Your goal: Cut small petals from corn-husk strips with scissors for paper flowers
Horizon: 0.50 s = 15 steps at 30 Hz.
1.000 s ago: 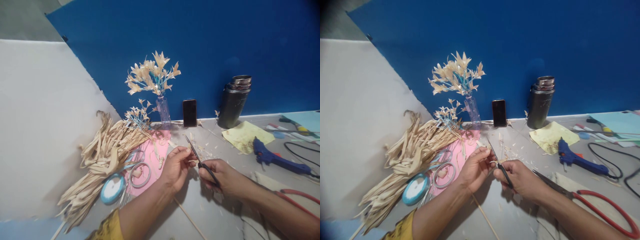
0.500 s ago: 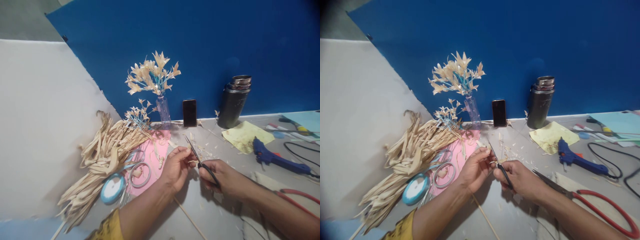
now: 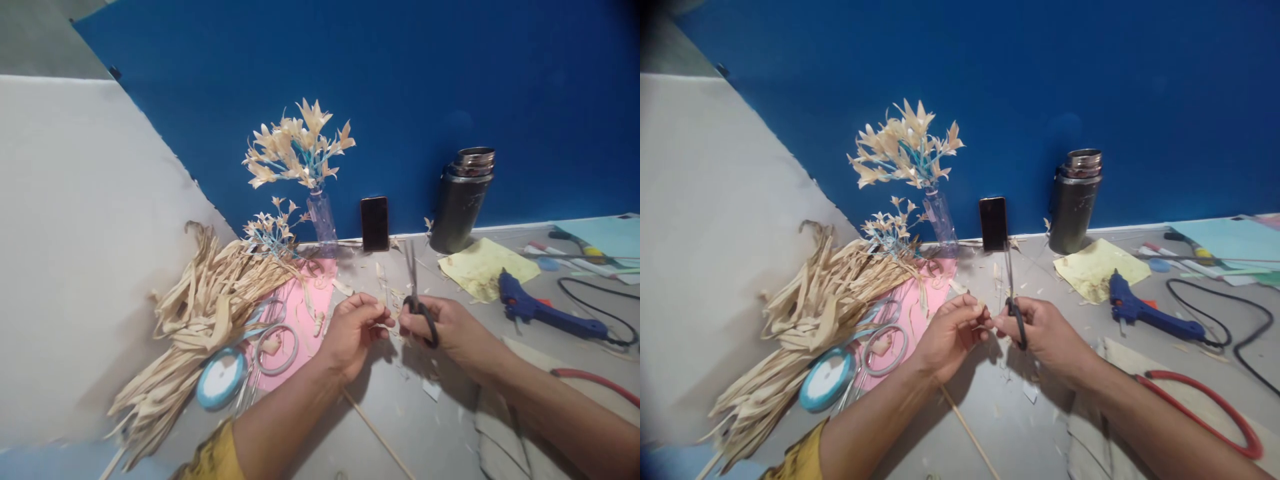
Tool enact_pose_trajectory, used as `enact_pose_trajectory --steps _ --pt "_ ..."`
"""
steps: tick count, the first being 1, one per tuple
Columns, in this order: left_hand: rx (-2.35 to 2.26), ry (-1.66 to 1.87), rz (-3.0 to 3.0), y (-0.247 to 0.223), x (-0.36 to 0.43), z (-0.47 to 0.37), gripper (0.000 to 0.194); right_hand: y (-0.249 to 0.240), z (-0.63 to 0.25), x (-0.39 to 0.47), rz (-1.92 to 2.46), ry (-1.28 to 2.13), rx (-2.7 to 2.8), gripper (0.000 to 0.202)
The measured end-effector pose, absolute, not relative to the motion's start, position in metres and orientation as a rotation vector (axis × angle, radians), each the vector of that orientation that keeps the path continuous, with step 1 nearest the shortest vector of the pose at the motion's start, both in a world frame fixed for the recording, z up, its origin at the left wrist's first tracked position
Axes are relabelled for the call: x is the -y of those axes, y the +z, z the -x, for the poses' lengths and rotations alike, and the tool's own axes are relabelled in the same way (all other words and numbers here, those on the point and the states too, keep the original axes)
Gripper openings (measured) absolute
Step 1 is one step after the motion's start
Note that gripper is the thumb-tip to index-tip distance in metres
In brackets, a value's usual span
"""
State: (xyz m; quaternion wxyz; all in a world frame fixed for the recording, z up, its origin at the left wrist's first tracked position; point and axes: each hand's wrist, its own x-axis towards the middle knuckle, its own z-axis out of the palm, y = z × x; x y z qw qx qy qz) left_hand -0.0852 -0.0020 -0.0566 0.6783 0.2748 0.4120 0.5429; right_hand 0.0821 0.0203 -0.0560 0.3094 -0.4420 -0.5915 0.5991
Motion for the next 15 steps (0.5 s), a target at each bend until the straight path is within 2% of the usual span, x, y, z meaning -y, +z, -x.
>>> enact_pose_trajectory --steps 3,8,15 --pt "-0.996 1.128 -0.775 -0.058 0.003 0.085 0.015 -0.050 -0.087 -0.024 1.181 1.488 1.488 0.031" --pt "-1.011 0.986 -0.982 -0.060 0.005 0.083 0.011 -0.051 -0.092 -0.025 1.108 1.527 1.545 0.022" --pt "-0.843 1.062 -0.787 -0.058 0.003 0.086 0.017 -0.053 -0.094 -0.028 1.056 1.490 1.364 0.023"
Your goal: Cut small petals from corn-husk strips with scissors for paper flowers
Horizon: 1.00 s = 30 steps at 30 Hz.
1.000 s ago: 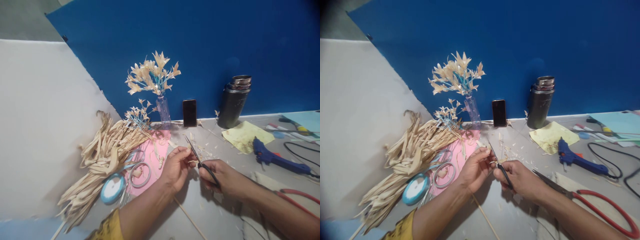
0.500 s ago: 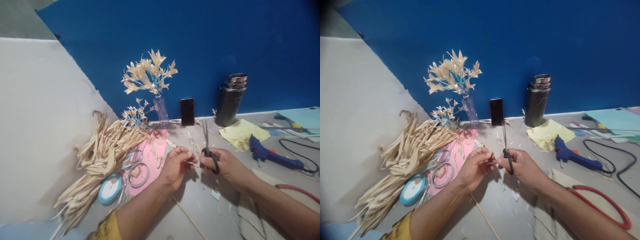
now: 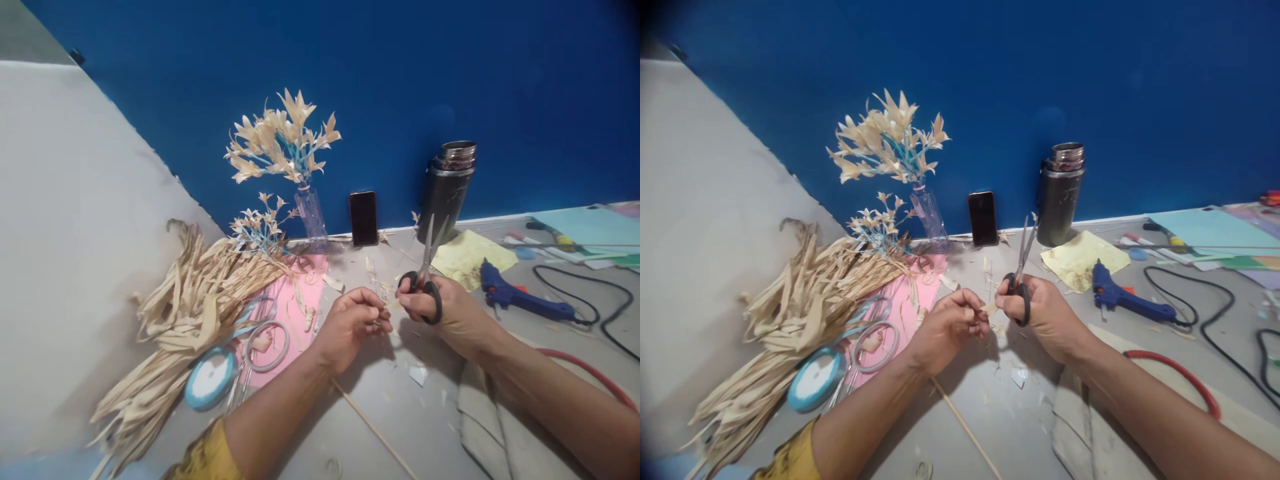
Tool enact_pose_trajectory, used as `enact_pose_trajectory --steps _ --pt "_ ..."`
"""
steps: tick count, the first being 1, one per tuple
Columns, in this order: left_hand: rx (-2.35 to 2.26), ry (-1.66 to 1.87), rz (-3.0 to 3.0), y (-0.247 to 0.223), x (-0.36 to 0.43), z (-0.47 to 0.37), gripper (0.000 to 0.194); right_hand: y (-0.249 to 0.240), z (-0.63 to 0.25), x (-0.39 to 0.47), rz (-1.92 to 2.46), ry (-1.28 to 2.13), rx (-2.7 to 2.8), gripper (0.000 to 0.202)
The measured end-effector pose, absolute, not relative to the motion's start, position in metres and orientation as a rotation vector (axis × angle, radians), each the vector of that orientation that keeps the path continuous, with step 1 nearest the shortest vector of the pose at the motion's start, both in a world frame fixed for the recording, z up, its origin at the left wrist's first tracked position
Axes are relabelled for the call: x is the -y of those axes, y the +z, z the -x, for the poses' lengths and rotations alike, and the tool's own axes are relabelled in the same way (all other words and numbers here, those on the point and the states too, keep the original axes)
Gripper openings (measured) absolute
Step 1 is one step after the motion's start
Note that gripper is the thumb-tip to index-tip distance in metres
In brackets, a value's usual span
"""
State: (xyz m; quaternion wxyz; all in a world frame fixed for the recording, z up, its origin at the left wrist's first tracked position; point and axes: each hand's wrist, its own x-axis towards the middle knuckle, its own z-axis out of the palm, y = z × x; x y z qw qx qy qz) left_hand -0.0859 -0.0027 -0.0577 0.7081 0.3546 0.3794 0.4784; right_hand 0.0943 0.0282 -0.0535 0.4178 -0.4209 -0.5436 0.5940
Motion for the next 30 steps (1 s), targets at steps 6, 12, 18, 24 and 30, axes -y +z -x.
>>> enact_pose_trajectory --steps 6,12,18,24,30 --pt "-0.790 1.089 -0.850 -0.061 0.006 0.079 0.028 -0.055 -0.090 -0.026 0.961 1.582 1.337 0.022" --pt "-0.746 1.119 -0.826 -0.068 0.007 0.075 0.020 -0.057 -0.087 -0.022 0.880 1.701 1.298 0.024" --pt "-0.541 1.083 -0.702 -0.066 0.006 0.079 0.029 -0.059 -0.087 -0.027 0.799 1.780 1.127 0.022" --pt "-0.870 1.134 -0.784 -0.061 0.005 0.078 0.029 -0.055 -0.085 -0.025 0.927 1.625 1.224 0.023" --pt "-1.139 1.073 -0.902 -0.039 -0.033 0.095 0.031 -0.049 -0.108 -0.050 0.903 1.465 1.095 0.022"
